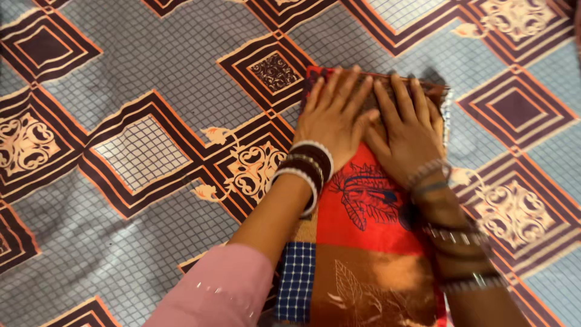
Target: The person folds several clothing items on a bed, including a pink floral pillowcase, a red and white patterned cloth, a multicolored printed cloth, and a white patterned garment.
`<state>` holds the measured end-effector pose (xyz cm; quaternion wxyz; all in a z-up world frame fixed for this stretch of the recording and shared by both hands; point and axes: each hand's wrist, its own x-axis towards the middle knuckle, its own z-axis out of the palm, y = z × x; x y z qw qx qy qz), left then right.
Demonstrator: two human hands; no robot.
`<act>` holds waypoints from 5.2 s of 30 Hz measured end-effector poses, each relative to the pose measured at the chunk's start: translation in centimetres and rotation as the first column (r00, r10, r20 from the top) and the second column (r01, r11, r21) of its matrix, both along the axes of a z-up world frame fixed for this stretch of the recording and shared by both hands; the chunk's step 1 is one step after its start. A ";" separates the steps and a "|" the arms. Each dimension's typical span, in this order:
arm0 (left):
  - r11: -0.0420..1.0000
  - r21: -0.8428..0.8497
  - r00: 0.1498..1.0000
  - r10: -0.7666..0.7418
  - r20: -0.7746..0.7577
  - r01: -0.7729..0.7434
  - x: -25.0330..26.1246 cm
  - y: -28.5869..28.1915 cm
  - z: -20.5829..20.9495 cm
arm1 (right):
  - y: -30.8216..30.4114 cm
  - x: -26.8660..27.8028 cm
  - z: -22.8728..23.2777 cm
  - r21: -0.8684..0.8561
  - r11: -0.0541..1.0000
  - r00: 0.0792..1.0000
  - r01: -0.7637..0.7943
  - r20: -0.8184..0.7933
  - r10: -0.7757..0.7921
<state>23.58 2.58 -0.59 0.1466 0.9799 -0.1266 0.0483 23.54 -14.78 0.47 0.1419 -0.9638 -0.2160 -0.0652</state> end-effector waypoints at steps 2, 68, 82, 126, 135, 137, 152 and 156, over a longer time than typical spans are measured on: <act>0.999 0.021 0.999 0.036 -0.023 -0.035 0.8 -0.1 0.4 | 0.6 1.2 -0.1 -0.027 0.996 0.996 0.085 0.000 -0.085; 0.671 -0.450 0.805 0.442 -0.395 -0.589 -9.1 4.1 5.7 | -3.5 -15.1 1.8 0.376 0.737 0.824 0.562 -0.172 -0.540; 0.917 -0.012 0.917 -0.398 0.024 0.398 -14.7 0.1 4.6 | 0.1 -15.3 2.9 0.014 0.981 0.952 0.196 0.238 -0.193; 0.651 -0.712 0.964 -0.194 0.181 0.265 -12.2 9.8 15.2 | -7.4 -16.5 14.1 0.925 0.320 0.977 0.203 -0.171 -0.124; 0.960 -0.234 0.964 0.198 0.180 -0.154 -8.8 5.3 3.5 | -7.5 -13.0 5.6 0.428 0.859 0.934 0.279 0.088 -0.347; 0.950 -0.312 0.935 0.092 0.343 0.020 -9.9 1.6 2.5 | -5.8 -14.8 4.6 0.407 0.868 0.894 0.284 0.214 -0.393; 0.997 0.019 0.995 -0.074 -0.069 0.076 -9.4 -0.3 2.2 | -1.6 -12.2 0.8 -0.097 0.953 0.956 0.288 0.082 -0.281; 0.996 0.091 0.999 -0.012 -0.045 0.016 -8.5 1.4 1.3 | -2.5 -10.8 0.0 -0.022 0.933 0.934 0.358 0.026 -0.358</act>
